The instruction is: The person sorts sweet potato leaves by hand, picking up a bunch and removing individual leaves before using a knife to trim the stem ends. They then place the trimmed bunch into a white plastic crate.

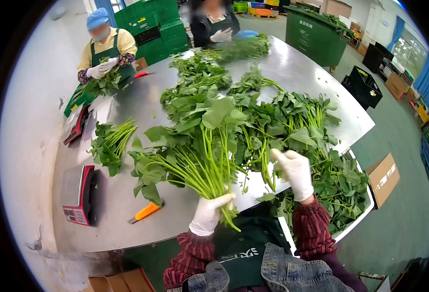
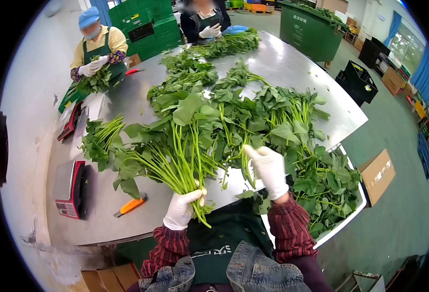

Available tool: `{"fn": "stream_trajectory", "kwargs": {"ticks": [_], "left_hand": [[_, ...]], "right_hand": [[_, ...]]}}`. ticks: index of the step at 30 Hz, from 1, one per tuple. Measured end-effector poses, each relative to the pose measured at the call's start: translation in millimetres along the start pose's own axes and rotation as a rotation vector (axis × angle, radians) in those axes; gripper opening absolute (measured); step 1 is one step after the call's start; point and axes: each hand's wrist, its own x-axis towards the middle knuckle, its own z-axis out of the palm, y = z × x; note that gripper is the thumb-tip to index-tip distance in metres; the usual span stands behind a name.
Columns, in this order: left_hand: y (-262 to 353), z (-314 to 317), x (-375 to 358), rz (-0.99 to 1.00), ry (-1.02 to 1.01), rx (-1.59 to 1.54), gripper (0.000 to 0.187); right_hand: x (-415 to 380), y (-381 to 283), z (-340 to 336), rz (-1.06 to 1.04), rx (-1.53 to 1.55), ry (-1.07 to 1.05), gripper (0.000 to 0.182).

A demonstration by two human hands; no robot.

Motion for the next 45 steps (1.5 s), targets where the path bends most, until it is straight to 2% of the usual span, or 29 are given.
{"fn": "stream_trajectory", "kwargs": {"ticks": [3, 6, 7, 10, 12, 16, 21, 23, 25, 31, 34, 36, 37, 39, 40, 45], "left_hand": [[0.2, 7.0, -1.0, -0.032, 0.001, 0.1, 0.026], [-1.2, 7.8, -3.7, -0.044, -0.001, 0.159, 0.026], [-0.8, 7.1, -5.0, -0.045, -0.003, 0.201, 0.026], [-0.7, 0.7, -6.5, -0.048, 0.027, 0.181, 0.027], [0.3, -0.1, -6.9, -0.049, 0.046, 0.166, 0.027], [-3.2, -5.4, -7.1, -0.078, -0.011, -0.081, 0.03], [-6.9, -10.0, -3.2, -0.037, -0.084, -0.109, 0.029], [-3.6, -7.5, -4.1, -0.02, -0.078, -0.084, 0.03], [-1.4, -7.7, -4.6, -0.002, -0.07, -0.059, 0.031], [1.5, -10.0, -7.0, -0.049, -0.07, -0.054, 0.039], [0.8, -9.1, -5.4, -0.125, -0.179, -0.094, 0.042], [0.7, -6.1, -5.5, -0.149, -0.174, -0.094, 0.04], [0.3, -4.2, -6.1, -0.178, -0.17, -0.093, 0.039], [0.1, -0.7, -5.1, -0.144, -0.168, -0.056, 0.036], [0.5, -0.5, -4.8, -0.15, -0.149, -0.016, 0.035], [6.7, 4.1, -5.0, -0.151, -0.118, 0.028, 0.033]], "right_hand": [[-5.0, -33.1, 28.3, 0.032, 0.011, -0.199, 0.033], [5.5, -39.0, 54.3, -0.072, -0.122, -0.312, 0.037], [11.9, -38.2, 59.7, -0.041, -0.184, -0.374, 0.038], [17.2, -30.3, 67.2, -0.006, -0.052, -0.433, 0.034], [13.7, -32.2, 61.8, 0.094, 0.221, -0.552, 0.03], [11.2, -30.4, 47.6, -0.023, 0.375, -0.681, 0.034], [13.9, -31.7, 40.9, -0.046, 0.318, -0.644, 0.034], [16.8, -40.2, 32.8, 0.059, 0.125, -0.67, 0.031], [16.6, -44.6, 29.3, 0.06, 0.108, -0.645, 0.03], [18.9, -37.0, 28.0, 0.069, 0.115, -0.687, 0.027], [17.6, -34.0, 30.2, 0.058, 0.069, -0.695, 0.025], [9.4, -33.9, 34.0, -0.113, -0.052, -0.55, 0.024], [8.6, -25.2, 39.0, -0.114, -0.054, -0.553, 0.024], [11.2, 0.9, 51.3, -0.888, -0.544, -0.2, 0.014], [8.2, 2.5, 53.3, -0.791, -0.406, -0.159, 0.005], [-3.0, 7.6, 52.1, -0.801, -0.351, 0.03, 0.002]]}}
